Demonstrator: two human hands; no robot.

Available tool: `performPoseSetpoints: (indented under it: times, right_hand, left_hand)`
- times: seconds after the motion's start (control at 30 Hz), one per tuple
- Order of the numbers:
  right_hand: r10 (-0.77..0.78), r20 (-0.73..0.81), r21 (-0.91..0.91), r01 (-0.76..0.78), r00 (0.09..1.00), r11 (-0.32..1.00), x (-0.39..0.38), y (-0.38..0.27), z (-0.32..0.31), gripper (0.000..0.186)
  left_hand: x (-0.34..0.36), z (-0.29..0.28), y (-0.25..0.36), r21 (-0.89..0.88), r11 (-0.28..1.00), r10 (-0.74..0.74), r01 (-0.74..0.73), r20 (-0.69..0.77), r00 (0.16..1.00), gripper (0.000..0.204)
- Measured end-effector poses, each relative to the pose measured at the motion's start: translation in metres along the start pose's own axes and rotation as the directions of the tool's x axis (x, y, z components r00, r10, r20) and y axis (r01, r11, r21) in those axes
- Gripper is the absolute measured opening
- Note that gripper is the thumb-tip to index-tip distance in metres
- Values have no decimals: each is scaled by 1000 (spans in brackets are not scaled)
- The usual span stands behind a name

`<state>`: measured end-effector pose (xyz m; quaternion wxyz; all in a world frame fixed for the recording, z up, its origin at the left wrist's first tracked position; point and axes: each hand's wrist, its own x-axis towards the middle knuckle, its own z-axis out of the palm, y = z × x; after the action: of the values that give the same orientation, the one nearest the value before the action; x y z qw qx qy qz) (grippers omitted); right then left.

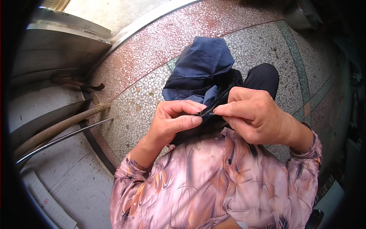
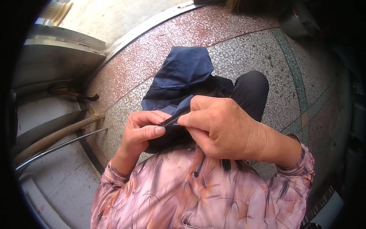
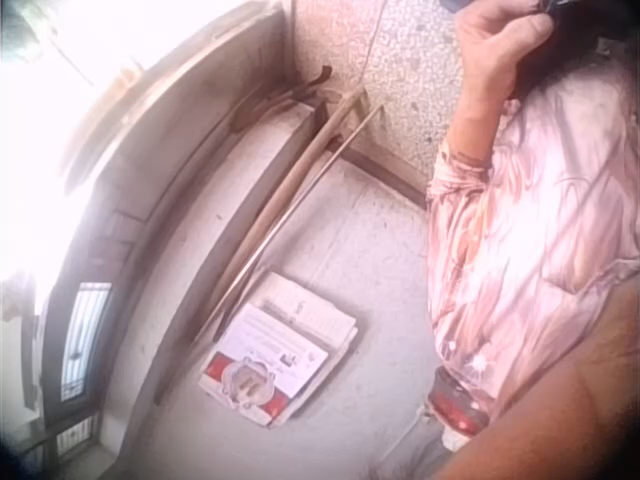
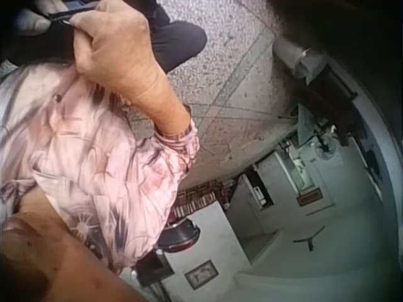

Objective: The recorder is sewing a piece of black fabric by hand using a needle and thread.

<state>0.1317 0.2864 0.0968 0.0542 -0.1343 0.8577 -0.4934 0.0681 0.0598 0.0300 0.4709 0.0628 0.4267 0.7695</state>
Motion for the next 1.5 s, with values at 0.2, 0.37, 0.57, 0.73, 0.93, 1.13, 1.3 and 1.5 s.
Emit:
performPoseSetpoints:
  times: [0.2,0.37,0.57,0.73,0.93,1.13,1.3,1.5]
  right_hand:
    - [-54,-3,-61,54,999,997,2,-3,2,20]
    - [-24,-20,-201,20,1000,979,2,-10,12,5]
    - [16,-7,-94,-16,1000,995,12,-3,9,2]
    - [71,35,14,-71,997,997,17,2,1,4]
    - [136,89,99,-144,987,985,20,7,-2,6]
    - [151,148,234,-182,977,955,21,17,-2,7]
    - [113,216,361,-187,970,914,21,30,-3,10]
    - [17,342,438,-175,939,882,27,44,-9,9]
  left_hand:
    - [-2,2,1,87,995,44,-46,22,999,18]
    - [0,12,8,365,901,219,-234,83,972,15]
    - [-3,11,10,326,939,115,-111,5,993,14]
    - [-1,13,13,284,954,104,-91,-31,994,14]
    - [-1,10,14,253,967,30,-8,-84,996,15]
    - [1,6,10,253,967,10,4,-57,998,16]
    - [3,7,12,210,978,-7,8,-6,1000,17]
    - [6,9,13,81,976,-198,202,-58,979,14]
